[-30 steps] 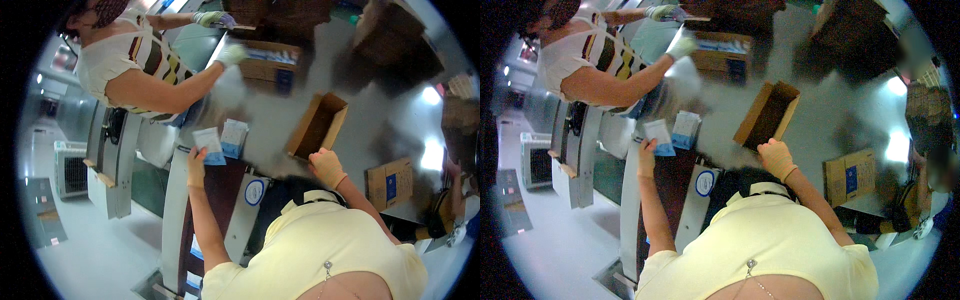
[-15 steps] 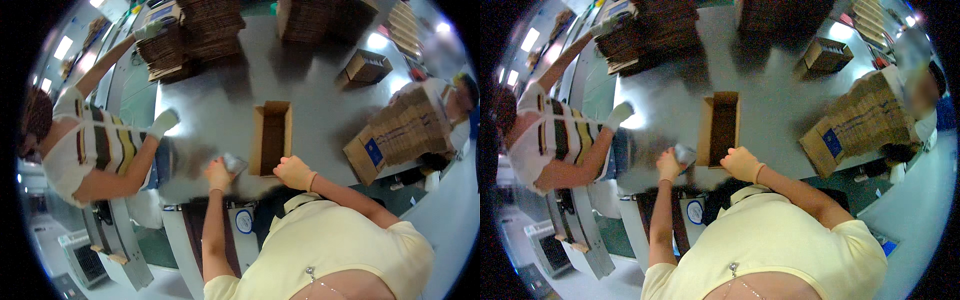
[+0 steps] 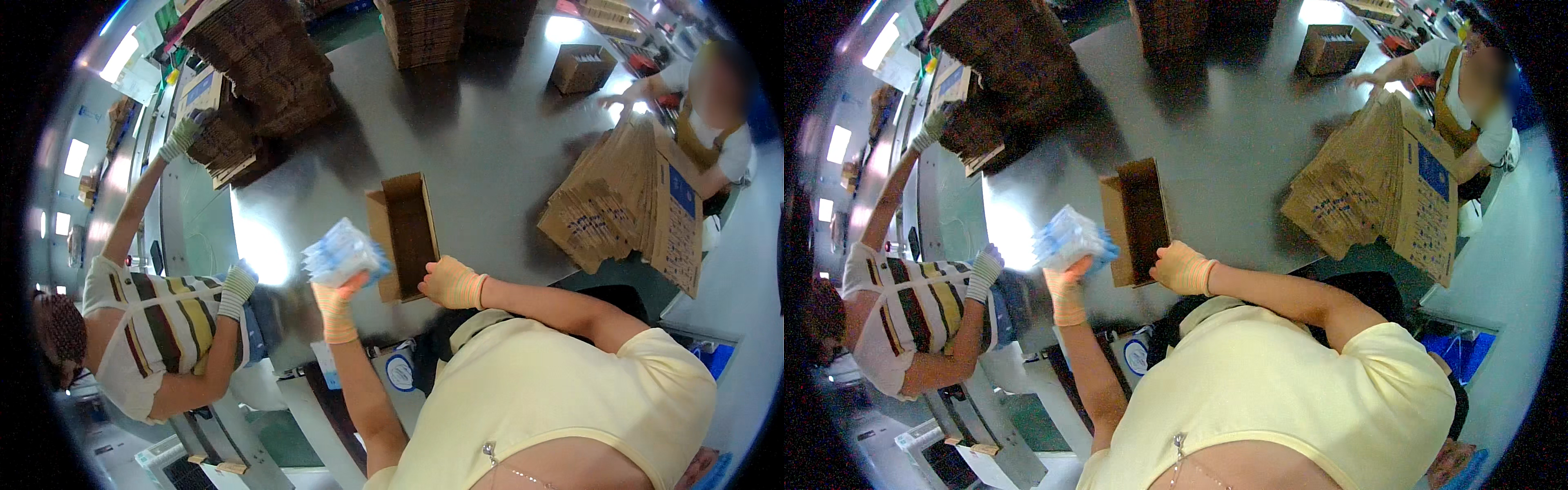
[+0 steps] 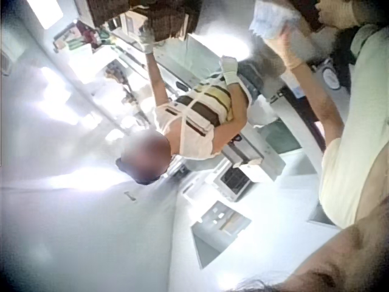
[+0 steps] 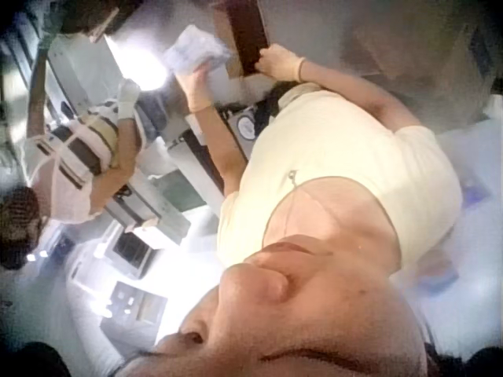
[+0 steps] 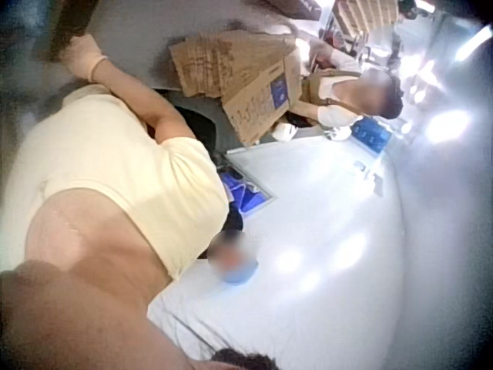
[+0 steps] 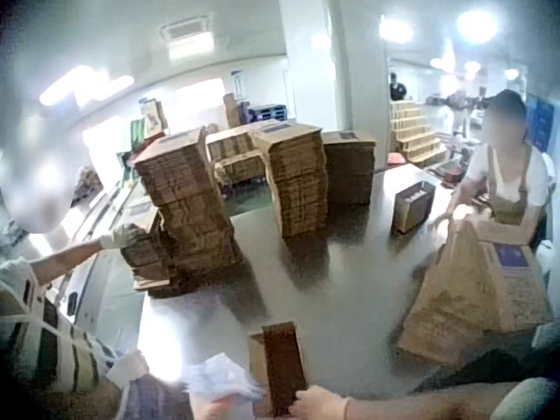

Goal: The person places stacks of small blue and white packets into cardboard boxes on a metal table. They repeatedly pick up packets from a conveyor belt or table surface and arrange them inside the boxes, then close the flaps of the boxes.

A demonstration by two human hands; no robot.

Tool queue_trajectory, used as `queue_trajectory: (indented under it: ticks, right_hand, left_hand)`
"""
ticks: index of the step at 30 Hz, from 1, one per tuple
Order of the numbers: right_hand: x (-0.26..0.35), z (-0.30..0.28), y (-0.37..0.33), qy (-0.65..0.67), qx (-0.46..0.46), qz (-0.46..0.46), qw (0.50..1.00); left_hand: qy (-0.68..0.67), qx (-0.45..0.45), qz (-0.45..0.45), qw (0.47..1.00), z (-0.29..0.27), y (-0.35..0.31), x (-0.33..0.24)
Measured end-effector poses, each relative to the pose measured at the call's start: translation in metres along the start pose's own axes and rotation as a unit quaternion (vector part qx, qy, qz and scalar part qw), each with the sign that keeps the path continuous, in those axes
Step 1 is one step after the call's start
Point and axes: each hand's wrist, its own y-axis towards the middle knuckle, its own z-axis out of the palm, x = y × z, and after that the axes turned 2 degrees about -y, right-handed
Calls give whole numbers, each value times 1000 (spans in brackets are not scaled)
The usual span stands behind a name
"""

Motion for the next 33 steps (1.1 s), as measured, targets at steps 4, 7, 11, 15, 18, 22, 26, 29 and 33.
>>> queue_trajectory:
  ticks: [4,7,11,15,18,22,26,29,33]
  right_hand:
    - [-3,12,4,56,-25,30,998]
    - [-7,13,-5,55,-48,-9,997]
    - [-2,20,-4,44,-67,-49,996]
    - [-15,24,-8,59,-55,-51,995]
    - [-18,17,-14,75,-61,-50,994]
    - [-14,23,-11,61,-52,-57,995]
    - [-10,20,-16,42,-34,-63,997]
    - [-8,17,-21,32,-50,-63,996]
    - [-1,14,-24,3,-48,-68,997]
  left_hand:
    - [-195,61,-139,969,33,-10,42]
    - [-195,-17,-252,948,35,-5,92]
    - [51,-29,-136,989,-17,-12,167]
    - [356,0,-15,934,24,-8,126]
    - [603,80,24,793,70,-6,69]
    - [594,3,12,804,71,-13,82]
    - [614,183,-5,767,51,-11,60]
    - [572,347,-79,740,37,14,15]
    - [496,238,-66,833,59,40,23]
